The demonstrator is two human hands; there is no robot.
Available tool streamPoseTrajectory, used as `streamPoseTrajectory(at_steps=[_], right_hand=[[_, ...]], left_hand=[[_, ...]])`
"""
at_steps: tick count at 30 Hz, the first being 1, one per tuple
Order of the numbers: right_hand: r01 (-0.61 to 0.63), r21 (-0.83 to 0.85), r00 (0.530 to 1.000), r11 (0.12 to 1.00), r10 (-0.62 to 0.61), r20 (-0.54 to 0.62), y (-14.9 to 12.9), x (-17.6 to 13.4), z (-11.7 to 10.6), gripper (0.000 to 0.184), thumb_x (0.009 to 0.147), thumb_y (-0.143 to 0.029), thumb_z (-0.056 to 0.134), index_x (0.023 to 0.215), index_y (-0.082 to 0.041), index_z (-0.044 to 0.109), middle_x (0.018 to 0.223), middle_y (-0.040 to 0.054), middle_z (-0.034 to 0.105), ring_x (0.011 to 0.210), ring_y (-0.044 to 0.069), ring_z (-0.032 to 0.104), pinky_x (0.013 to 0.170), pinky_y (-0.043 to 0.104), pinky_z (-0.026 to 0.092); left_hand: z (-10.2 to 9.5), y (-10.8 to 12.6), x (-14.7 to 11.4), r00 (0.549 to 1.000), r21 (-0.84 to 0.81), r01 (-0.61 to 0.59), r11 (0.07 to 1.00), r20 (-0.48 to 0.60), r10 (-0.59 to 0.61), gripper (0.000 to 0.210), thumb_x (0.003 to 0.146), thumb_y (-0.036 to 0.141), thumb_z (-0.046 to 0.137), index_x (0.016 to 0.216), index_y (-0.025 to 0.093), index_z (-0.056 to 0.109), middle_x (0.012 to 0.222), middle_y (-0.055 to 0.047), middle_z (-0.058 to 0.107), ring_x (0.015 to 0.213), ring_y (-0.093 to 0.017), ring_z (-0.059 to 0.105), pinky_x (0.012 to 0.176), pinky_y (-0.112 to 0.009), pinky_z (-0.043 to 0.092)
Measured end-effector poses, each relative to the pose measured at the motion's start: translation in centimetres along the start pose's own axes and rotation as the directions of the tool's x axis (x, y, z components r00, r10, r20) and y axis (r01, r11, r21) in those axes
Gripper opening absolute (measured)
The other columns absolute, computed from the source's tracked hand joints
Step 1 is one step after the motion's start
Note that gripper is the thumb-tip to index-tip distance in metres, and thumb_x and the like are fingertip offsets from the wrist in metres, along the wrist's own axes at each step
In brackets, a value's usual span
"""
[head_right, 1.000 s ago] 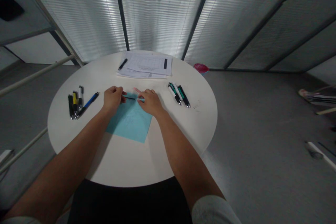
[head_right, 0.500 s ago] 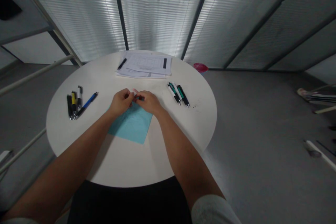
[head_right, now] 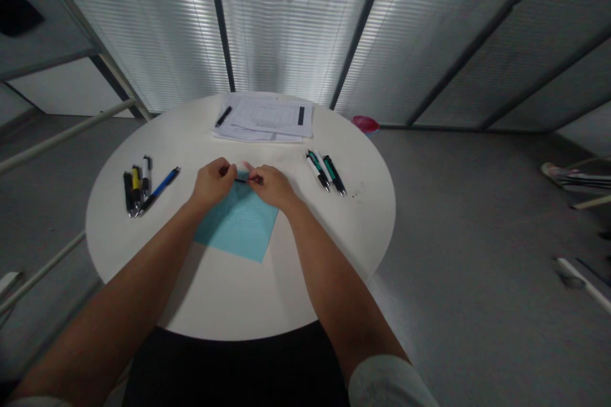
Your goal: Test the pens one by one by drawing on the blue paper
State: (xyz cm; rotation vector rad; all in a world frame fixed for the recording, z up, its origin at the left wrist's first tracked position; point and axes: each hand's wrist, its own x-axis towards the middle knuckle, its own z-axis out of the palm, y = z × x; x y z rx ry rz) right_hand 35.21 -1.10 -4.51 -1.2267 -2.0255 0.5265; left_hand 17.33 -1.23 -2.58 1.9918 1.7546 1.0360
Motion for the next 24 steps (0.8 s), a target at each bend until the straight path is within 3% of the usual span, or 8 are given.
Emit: streamPoseTrajectory(at_steps=[7, 24], right_hand=[[0.055, -0.153, 0.996, 0.987, -0.043, 0.083, -0.27, -0.05, -0.28, 0.007, 0.079, -0.018, 0.065, 0.084, -0.02, 0.069, 0.082, 0.0015, 0.061, 0.082, 0.015, 0.054, 0.079, 0.029, 0.04], [0.061, -0.219, 0.994, 0.974, -0.041, 0.096, -0.35, -0.09, -0.27, 0.008, 0.083, -0.023, 0.065, 0.088, -0.021, 0.07, 0.088, 0.0025, 0.058, 0.086, 0.015, 0.054, 0.082, 0.029, 0.041]], left_hand=[[-0.1, -0.44, 0.11, 0.982, 0.176, -0.154, 0.972, 0.133, 0.131, 0.021, 0.079, 0.032, 0.051, 0.073, 0.017, 0.065, 0.077, -0.007, 0.063, 0.074, -0.02, 0.055, 0.071, -0.032, 0.04], [-0.06, -0.54, -0.04, 0.974, 0.238, -0.166, 0.957, 0.189, 0.122, 0.025, 0.08, 0.031, 0.054, 0.093, 0.018, 0.071, 0.096, -0.011, 0.064, 0.09, -0.024, 0.058, 0.083, -0.04, 0.044]])
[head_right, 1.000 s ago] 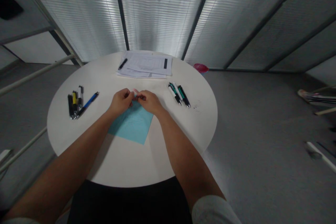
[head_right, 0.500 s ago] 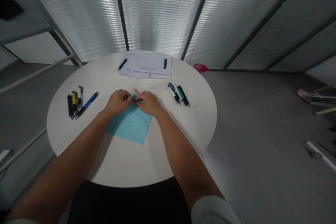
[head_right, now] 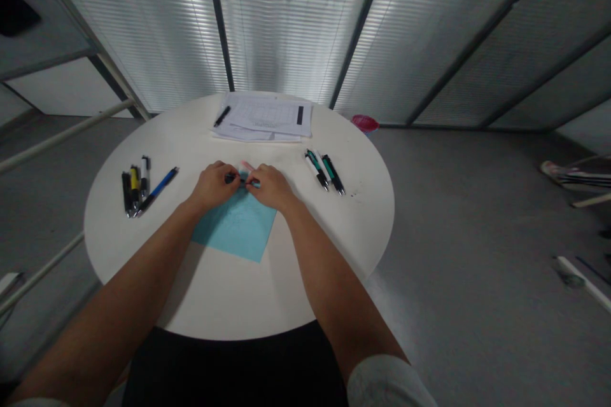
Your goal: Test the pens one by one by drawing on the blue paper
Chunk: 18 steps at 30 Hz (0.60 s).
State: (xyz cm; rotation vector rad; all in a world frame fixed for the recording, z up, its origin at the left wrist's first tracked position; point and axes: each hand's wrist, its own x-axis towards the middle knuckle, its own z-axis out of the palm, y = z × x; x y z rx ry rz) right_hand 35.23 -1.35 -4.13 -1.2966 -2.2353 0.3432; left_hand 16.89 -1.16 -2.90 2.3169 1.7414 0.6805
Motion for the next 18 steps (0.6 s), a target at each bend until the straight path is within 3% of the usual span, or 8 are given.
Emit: streamPoseTrajectory(at_steps=[11, 18], right_hand=[[0.001, 0.044, 1.0, 0.999, -0.001, -0.012, 0.03, -0.02, -0.03, 0.006, 0.082, -0.021, 0.065, 0.085, -0.02, 0.07, 0.085, 0.0024, 0.059, 0.085, 0.015, 0.055, 0.084, 0.029, 0.041], [-0.074, 0.319, 0.982, 0.945, 0.125, -0.141, 0.21, 0.1, -0.08, 0.009, 0.082, -0.025, 0.062, 0.082, -0.019, 0.068, 0.082, 0.0002, 0.057, 0.07, 0.011, 0.051, 0.071, 0.025, 0.043]], left_hand=[[0.28, -0.33, 0.16, 1.0, -0.009, 0.015, 1.0, 0.027, -0.015, 0.029, 0.084, 0.028, 0.051, 0.102, 0.02, 0.072, 0.1, -0.013, 0.063, 0.093, -0.026, 0.057, 0.085, -0.041, 0.043], [0.6, -0.95, 0.46, 0.999, -0.194, 0.037, 0.98, -0.015, -0.041, 0.027, 0.08, 0.028, 0.055, 0.101, 0.02, 0.071, 0.096, -0.011, 0.062, 0.086, -0.022, 0.058, 0.084, -0.035, 0.044]])
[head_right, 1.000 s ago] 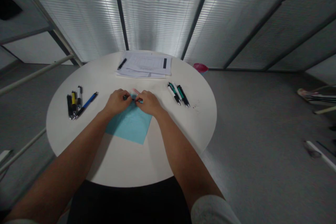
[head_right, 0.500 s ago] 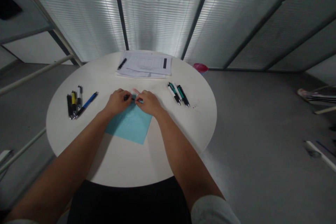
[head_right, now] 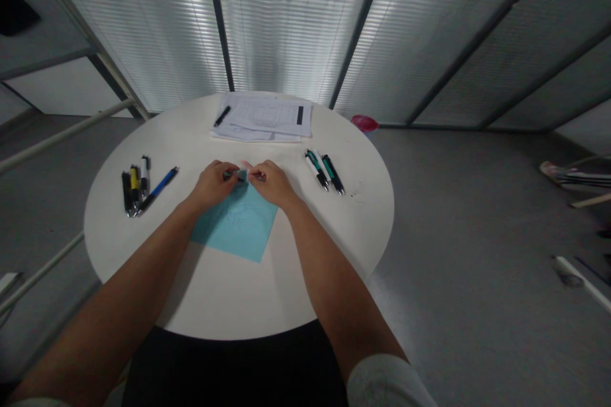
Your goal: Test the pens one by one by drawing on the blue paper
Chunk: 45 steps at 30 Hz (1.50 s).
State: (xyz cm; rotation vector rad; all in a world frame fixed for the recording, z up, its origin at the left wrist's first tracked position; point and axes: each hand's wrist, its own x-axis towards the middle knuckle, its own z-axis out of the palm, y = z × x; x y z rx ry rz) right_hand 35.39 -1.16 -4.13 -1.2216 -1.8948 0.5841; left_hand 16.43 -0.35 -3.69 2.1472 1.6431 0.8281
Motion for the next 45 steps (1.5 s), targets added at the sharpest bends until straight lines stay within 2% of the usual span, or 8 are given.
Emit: streamPoseTrajectory(at_steps=[8, 11, 14, 17, 20, 33, 42, 45], right_hand=[[-0.128, 0.461, 0.965, 0.878, 0.217, -0.147, 0.3, 0.5, -0.9, 0.017, 0.077, -0.031, 0.057, 0.073, -0.018, 0.068, 0.066, -0.003, 0.057, 0.061, 0.009, 0.049, 0.059, 0.022, 0.038], [-0.163, 0.63, 0.925, 0.76, 0.339, -0.17, 0.6, 0.8, -1.2, 0.018, 0.074, -0.03, 0.056, 0.075, -0.018, 0.069, 0.062, -0.0042, 0.055, 0.052, 0.007, 0.043, 0.05, 0.02, 0.031], [-0.156, 0.779, 0.876, 0.607, 0.449, -0.174, 1.0, 1.1, -1.5, 0.015, 0.07, -0.03, 0.059, 0.072, -0.018, 0.067, 0.061, -0.0045, 0.054, 0.049, 0.005, 0.042, 0.045, 0.019, 0.028], [-0.15, 0.893, 0.81, 0.424, 0.571, -0.134, 1.3, 1.4, -2.0, 0.012, 0.068, -0.028, 0.059, 0.07, -0.018, 0.064, 0.059, -0.0052, 0.052, 0.048, 0.005, 0.041, 0.044, 0.018, 0.03], [-0.145, 0.951, 0.777, 0.273, 0.626, -0.061, 1.3, 1.6, -2.5, 0.009, 0.068, -0.025, 0.058, 0.069, -0.017, 0.061, 0.057, -0.0056, 0.05, 0.047, 0.004, 0.04, 0.044, 0.017, 0.032], [-0.118, 0.978, 0.736, 0.174, 0.677, -0.031, 1.2, 1.8, -2.9, 0.006, 0.072, -0.021, 0.057, 0.068, -0.017, 0.057, 0.054, -0.0068, 0.047, 0.044, 0.003, 0.039, 0.044, 0.016, 0.033], [-0.115, 0.97, 0.739, 0.214, 0.671, -0.06, 1.3, 1.9, -2.7, 0.007, 0.072, -0.022, 0.057, 0.068, -0.018, 0.057, 0.053, -0.0072, 0.046, 0.044, 0.004, 0.038, 0.045, 0.018, 0.033], [-0.132, 0.943, 0.757, 0.305, 0.646, -0.103, 1.3, 1.8, -2.4, 0.01, 0.074, -0.025, 0.054, 0.066, -0.018, 0.056, 0.053, -0.0061, 0.046, 0.043, 0.005, 0.037, 0.044, 0.019, 0.03]], left_hand=[[-0.7, -0.1, 0.7, 0.95, -0.436, 0.111, 0.893, -0.219, -0.224, 0.024, 0.077, 0.027, 0.051, 0.084, 0.016, 0.071, 0.082, -0.005, 0.063, 0.065, -0.014, 0.053, 0.065, -0.028, 0.043], [-0.9, -0.4, 1.3, 0.896, -0.735, 0.126, 0.667, -0.204, -0.394, 0.02, 0.072, 0.028, 0.052, 0.074, 0.016, 0.068, 0.074, -0.003, 0.061, 0.057, -0.011, 0.051, 0.052, -0.023, 0.038], [-1.4, -0.6, 1.7, 0.825, -0.942, 0.111, 0.316, -0.09, -0.558, 0.015, 0.067, 0.027, 0.051, 0.066, 0.016, 0.061, 0.062, -0.001, 0.053, 0.05, -0.009, 0.046, 0.045, -0.021, 0.034], [-2.0, -0.7, 1.9, 0.79, -0.993, 0.116, 0.011, 0.086, -0.607, 0.011, 0.067, 0.028, 0.05, 0.063, 0.018, 0.053, 0.055, 0.002, 0.045, 0.044, -0.008, 0.041, 0.043, -0.021, 0.034], [-2.4, -0.6, 1.8, 0.776, -0.986, 0.113, -0.118, 0.162, -0.609, 0.01, 0.068, 0.028, 0.05, 0.064, 0.019, 0.049, 0.053, 0.002, 0.043, 0.043, -0.007, 0.039, 0.043, -0.021, 0.034], [-2.4, -0.8, 1.7, 0.782, -0.982, 0.105, -0.155, 0.178, -0.598, 0.005, 0.063, 0.024, 0.049, 0.065, 0.019, 0.049, 0.052, 0.003, 0.042, 0.043, -0.007, 0.039, 0.043, -0.02, 0.036], [-2.3, -0.6, 1.7, 0.804, -0.989, 0.116, -0.089, 0.146, -0.576, 0.008, 0.062, 0.026, 0.052, 0.064, 0.019, 0.049, 0.052, 0.003, 0.042, 0.043, -0.008, 0.04, 0.043, -0.021, 0.036], [-2.3, -0.5, 1.6, 0.8, -0.99, 0.113, -0.09, 0.144, -0.583, 0.008, 0.062, 0.026, 0.052, 0.065, 0.019, 0.049, 0.052, 0.003, 0.042, 0.042, -0.008, 0.039, 0.043, -0.021, 0.036]])
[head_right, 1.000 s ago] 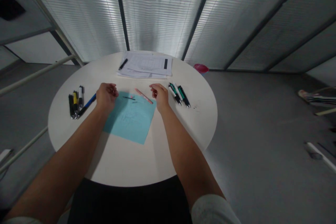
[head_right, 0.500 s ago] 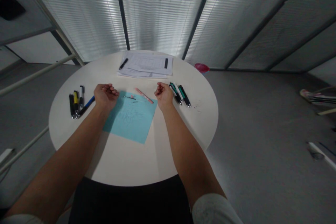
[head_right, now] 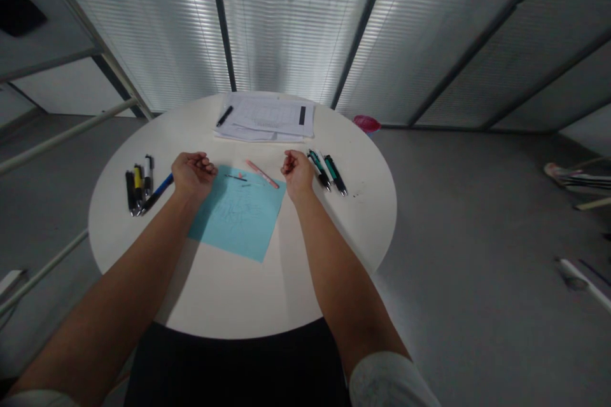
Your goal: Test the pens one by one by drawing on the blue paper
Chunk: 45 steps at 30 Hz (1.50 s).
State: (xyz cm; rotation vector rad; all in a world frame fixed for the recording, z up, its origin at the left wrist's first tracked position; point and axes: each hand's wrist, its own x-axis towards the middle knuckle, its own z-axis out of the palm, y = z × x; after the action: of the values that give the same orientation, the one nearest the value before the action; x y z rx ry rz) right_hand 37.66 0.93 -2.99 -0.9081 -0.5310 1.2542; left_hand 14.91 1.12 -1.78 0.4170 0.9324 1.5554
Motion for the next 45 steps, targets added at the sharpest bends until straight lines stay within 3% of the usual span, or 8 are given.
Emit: streamPoseTrajectory(at_steps=[4, 7, 11, 15, 21, 30, 38, 45], right_hand=[[0.296, -0.337, 0.955, 0.894, -0.279, 0.1, 0.6, -1.1, 0.2, 0.017, 0.079, -0.028, 0.049, 0.069, -0.019, 0.059, 0.056, -0.0043, 0.048, 0.048, 0.009, 0.04, 0.048, 0.023, 0.03], [0.559, -0.629, 0.821, 0.541, -0.466, 0.329, 1.0, -2.3, 0.4, 0.019, 0.084, -0.027, 0.047, 0.075, -0.02, 0.062, 0.07, -0.0005, 0.057, 0.067, 0.013, 0.051, 0.066, 0.027, 0.041], [0.612, -0.788, 0.754, 0.062, -0.348, 0.558, 1.5, -3.2, 0.6, 0.014, 0.083, -0.023, 0.057, 0.091, -0.022, 0.067, 0.094, 0.006, 0.064, 0.089, 0.021, 0.053, 0.085, 0.036, 0.04], [0.54, -0.829, 0.806, -0.143, -0.193, 0.559, 1.9, -3.1, 0.3, 0.018, 0.085, -0.026, 0.059, 0.1, -0.024, 0.069, 0.099, 0.0088, 0.065, 0.095, 0.026, 0.053, 0.085, 0.04, 0.038], [0.559, -0.817, 0.803, -0.14, -0.152, 0.576, 2.0, -2.7, 0.1, 0.021, 0.09, -0.022, 0.052, 0.103, -0.023, 0.068, 0.098, 0.0081, 0.064, 0.091, 0.023, 0.056, 0.084, 0.037, 0.043], [0.566, -0.822, 0.778, 0.062, -0.37, 0.508, 2.5, -1.7, 0.0, 0.042, 0.094, -0.018, 0.033, 0.133, -0.016, 0.049, 0.112, 0.0141, 0.052, 0.105, 0.023, 0.054, 0.095, 0.037, 0.045], [0.585, -0.801, 0.754, 0.125, -0.447, 0.48, 2.2, -2.1, 0.1, 0.032, 0.082, -0.008, 0.04, 0.109, -0.018, 0.054, 0.111, 0.0117, 0.045, 0.101, 0.021, 0.052, 0.091, 0.038, 0.046], [0.691, -0.722, 0.712, -0.043, -0.136, 0.689, 2.0, -2.9, 0.3, 0.009, 0.081, -0.021, 0.058, 0.089, -0.02, 0.063, 0.092, 0.0054, 0.059, 0.09, 0.02, 0.053, 0.085, 0.035, 0.042]], left_hand=[[0.1, 0.0, 0.0, 1.0, -0.004, 0.007, 1.0, -0.004, -0.007, 0.007, 0.062, 0.025, 0.051, 0.065, 0.019, 0.05, 0.052, 0.002, 0.042, 0.043, -0.008, 0.039, 0.043, -0.021, 0.036], [0.1, -0.2, -0.1, 1.0, 0.036, -0.004, 0.999, -0.003, 0.004, 0.005, 0.062, 0.024, 0.051, 0.064, 0.019, 0.05, 0.052, 0.002, 0.042, 0.044, -0.008, 0.039, 0.043, -0.021, 0.036], [0.3, -0.5, -0.2, 0.999, 0.06, -0.047, 0.997, -0.006, 0.047, 0.002, 0.062, 0.021, 0.051, 0.062, 0.018, 0.051, 0.051, 0.003, 0.042, 0.043, -0.008, 0.04, 0.042, -0.021, 0.034], [0.5, -0.7, -0.3, 0.997, 0.048, -0.074, 0.996, 0.008, 0.073, 0.002, 0.06, 0.019, 0.053, 0.059, 0.017, 0.051, 0.05, 0.003, 0.042, 0.043, -0.008, 0.039, 0.041, -0.022, 0.032], [0.4, -0.7, -0.3, 0.996, 0.079, -0.092, 0.993, 0.021, 0.091, 0.005, 0.056, 0.02, 0.055, 0.058, 0.018, 0.051, 0.048, 0.004, 0.042, 0.041, -0.007, 0.04, 0.04, -0.02, 0.032], [0.4, -1.1, -0.1, 0.989, 0.102, -0.144, 0.984, 0.047, 0.14, 0.002, 0.057, 0.019, 0.054, 0.057, 0.018, 0.052, 0.047, 0.002, 0.043, 0.04, -0.008, 0.04, 0.039, -0.021, 0.031], [0.2, -1.2, 0.0, 0.988, 0.125, -0.15, 0.981, 0.063, 0.143, 0.002, 0.059, 0.018, 0.053, 0.058, 0.018, 0.052, 0.049, 0.002, 0.044, 0.041, -0.008, 0.041, 0.041, -0.023, 0.03], [0.4, -1.1, -0.1, 0.99, 0.133, -0.141, 0.981, 0.046, 0.136, 0.002, 0.056, 0.019, 0.054, 0.056, 0.019, 0.053, 0.048, 0.002, 0.043, 0.041, -0.008, 0.039, 0.04, -0.022, 0.029]])
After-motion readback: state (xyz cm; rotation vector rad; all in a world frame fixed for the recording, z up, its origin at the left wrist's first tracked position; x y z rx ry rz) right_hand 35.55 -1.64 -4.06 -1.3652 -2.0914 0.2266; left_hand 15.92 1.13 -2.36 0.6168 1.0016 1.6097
